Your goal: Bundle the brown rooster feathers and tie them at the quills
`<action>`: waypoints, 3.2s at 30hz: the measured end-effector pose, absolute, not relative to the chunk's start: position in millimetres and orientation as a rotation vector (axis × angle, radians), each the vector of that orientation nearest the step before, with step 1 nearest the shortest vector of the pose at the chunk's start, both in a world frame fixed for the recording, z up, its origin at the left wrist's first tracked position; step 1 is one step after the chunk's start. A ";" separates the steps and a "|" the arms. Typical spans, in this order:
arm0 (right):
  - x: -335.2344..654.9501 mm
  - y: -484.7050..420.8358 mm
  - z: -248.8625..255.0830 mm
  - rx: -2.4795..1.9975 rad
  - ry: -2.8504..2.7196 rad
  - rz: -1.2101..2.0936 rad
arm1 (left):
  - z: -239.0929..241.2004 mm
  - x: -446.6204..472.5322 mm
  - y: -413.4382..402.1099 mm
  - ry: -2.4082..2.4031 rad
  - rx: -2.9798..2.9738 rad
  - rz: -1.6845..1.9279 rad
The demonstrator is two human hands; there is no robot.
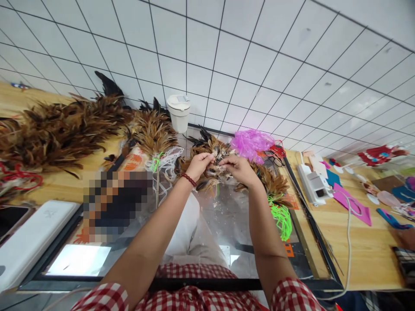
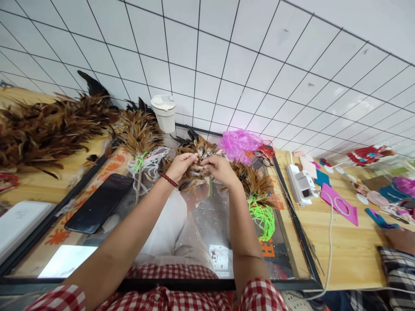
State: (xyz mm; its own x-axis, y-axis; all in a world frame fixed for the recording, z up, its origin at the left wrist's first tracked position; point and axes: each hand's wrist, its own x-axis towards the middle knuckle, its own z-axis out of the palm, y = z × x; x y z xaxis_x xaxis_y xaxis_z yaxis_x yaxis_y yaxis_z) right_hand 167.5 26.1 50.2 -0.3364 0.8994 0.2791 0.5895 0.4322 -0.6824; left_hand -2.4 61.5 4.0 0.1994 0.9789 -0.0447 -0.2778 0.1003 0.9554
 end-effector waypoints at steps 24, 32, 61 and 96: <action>157.8 30.5 16.0 -1.366 -1.833 0.246 | -2.5 1.6 52.9 0.918 1.162 0.931; 157.2 30.3 19.4 -1.335 -1.898 0.429 | -0.1 1.9 52.6 0.936 1.138 0.969; 110.2 2.4 15.3 -1.012 -2.661 0.940 | 76.7 -55.8 49.4 0.928 0.948 1.348; 83.6 28.0 -16.5 -1.255 -1.750 1.197 | 100.0 -70.4 39.3 0.922 0.940 1.402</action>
State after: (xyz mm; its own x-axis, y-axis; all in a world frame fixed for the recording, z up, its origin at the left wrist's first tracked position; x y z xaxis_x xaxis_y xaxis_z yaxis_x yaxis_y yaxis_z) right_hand 83.6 28.0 -16.5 -0.3175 0.9482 0.0052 0.3385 0.1185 -0.9335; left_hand -70.4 39.3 100.0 -0.0235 0.9993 0.0293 -0.3690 -0.0359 0.9287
